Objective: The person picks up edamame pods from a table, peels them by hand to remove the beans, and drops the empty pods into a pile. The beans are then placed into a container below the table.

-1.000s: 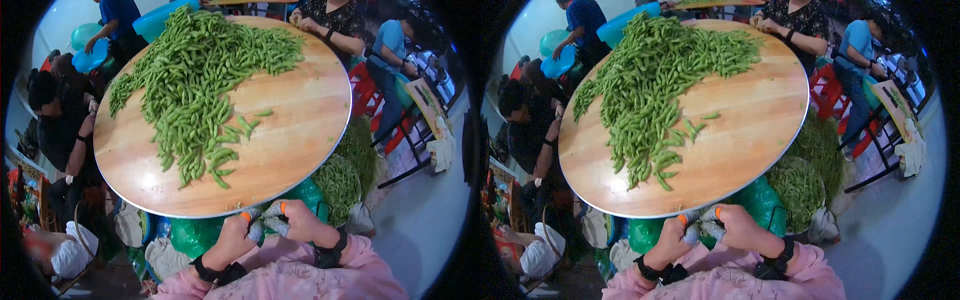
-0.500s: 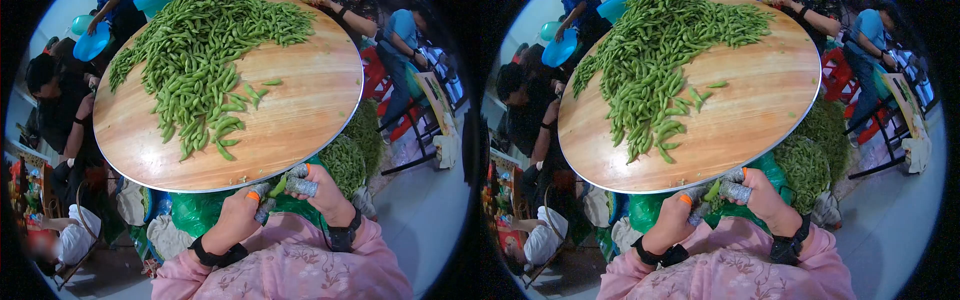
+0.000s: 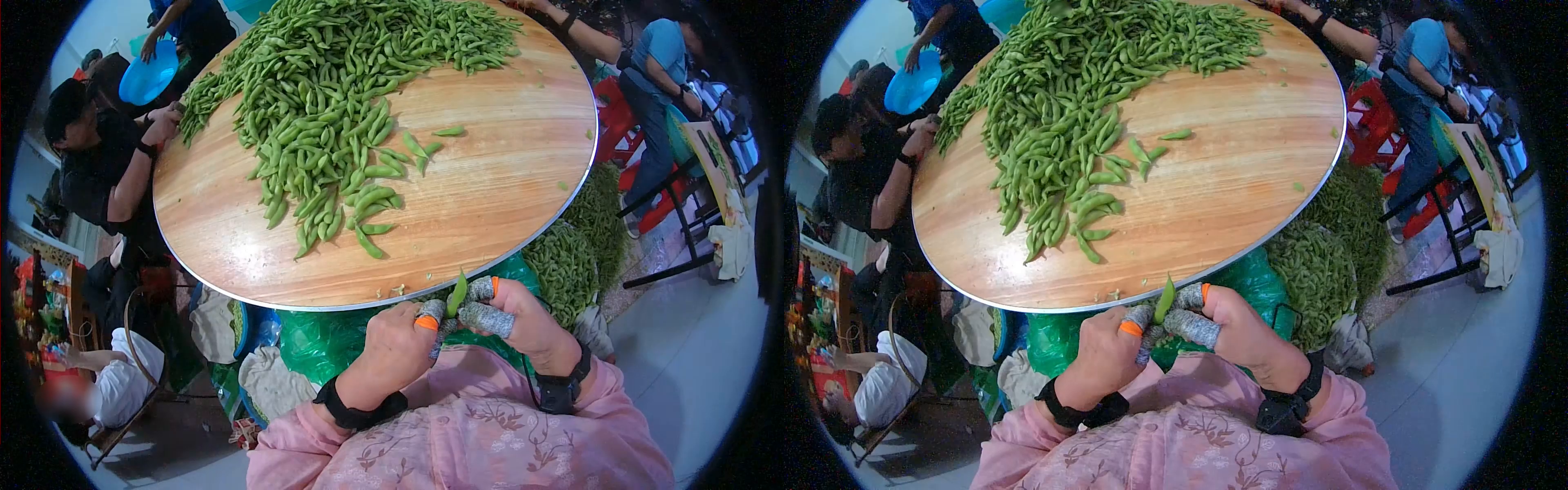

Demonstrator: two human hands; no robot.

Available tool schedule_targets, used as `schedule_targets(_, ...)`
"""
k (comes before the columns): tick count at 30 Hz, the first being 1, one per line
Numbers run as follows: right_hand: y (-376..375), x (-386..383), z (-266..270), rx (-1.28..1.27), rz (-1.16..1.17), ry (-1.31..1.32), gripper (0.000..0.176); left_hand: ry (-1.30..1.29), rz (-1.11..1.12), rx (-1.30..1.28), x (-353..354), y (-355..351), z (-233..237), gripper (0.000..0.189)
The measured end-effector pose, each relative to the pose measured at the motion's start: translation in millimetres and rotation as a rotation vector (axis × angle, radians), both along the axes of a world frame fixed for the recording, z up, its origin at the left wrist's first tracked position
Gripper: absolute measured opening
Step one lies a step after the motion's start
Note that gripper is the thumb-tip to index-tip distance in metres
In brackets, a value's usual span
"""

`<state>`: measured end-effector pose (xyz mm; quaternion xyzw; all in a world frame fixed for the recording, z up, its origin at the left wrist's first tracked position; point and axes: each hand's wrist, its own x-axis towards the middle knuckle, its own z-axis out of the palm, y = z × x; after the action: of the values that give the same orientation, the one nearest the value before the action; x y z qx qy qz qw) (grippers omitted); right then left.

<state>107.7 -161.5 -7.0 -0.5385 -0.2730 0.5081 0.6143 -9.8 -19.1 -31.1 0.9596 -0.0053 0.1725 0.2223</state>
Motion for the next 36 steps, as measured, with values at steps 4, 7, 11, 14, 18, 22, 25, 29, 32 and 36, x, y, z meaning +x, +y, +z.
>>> schedule_targets(4, 1.9, -2.0, 1.9, -0.011, -0.026, 0.026, 0.018, -0.024, -0.042, 0.039, 0.2, 2.6, -0.7, 0.028)
schedule_targets(7, 5.3, -5.8, -2.2, -0.007, -0.083, 0.033, 0.016, -0.029, -0.066, 0.074, -2.2, 1.6, -2.6, 0.027)
schedule_targets(11, 2.8, -5.3, -16.9, -0.084, -0.073, 0.105, 0.013, 0.013, 0.003, 0.098, -0.2, -3.1, 0.4, 0.008)
schedule_targets(14, -0.2, -4.0, -29.1, -0.052, -0.047, 0.144, 0.013, 0.076, -0.007, 0.126, -0.4, 0.7, 3.5, 0.008)
schedule_targets(18, 3.2, -10.8, -20.1, 0.056, -0.074, 0.147, 0.013, 0.140, -0.058, 0.116, -7.1, 3.7, -0.8, 0.019)
schedule_targets(22, 1.6, -9.4, -23.5, 0.174, -0.029, -0.045, 0.015, 0.044, -0.048, -0.198, -5.8, -1.9, -7.8, 0.020)
schedule_targets(25, 1.2, -7.5, -22.1, 0.196, -0.007, -0.058, 0.015, 0.118, 0.062, -0.729, -9.3, -10.3, -13.5, 0.019)
schedule_targets(29, 0.2, -8.5, -36.8, 0.103, 0.003, 0.095, 0.016, 0.172, 0.067, -0.180, -12.6, -8.2, -8.9, 0.022)
schedule_targets(32, 1.6, -10.2, -24.3, 0.139, -0.003, 0.051, 0.015, 0.116, 0.026, -0.092, -12.6, -4.5, -6.1, 0.021)
schedule_targets(36, 2.7, -14.0, -20.5, 0.182, 0.005, -0.008, 0.015, -0.034, 0.050, -0.442, -9.8, -12.3, -14.1, 0.014)
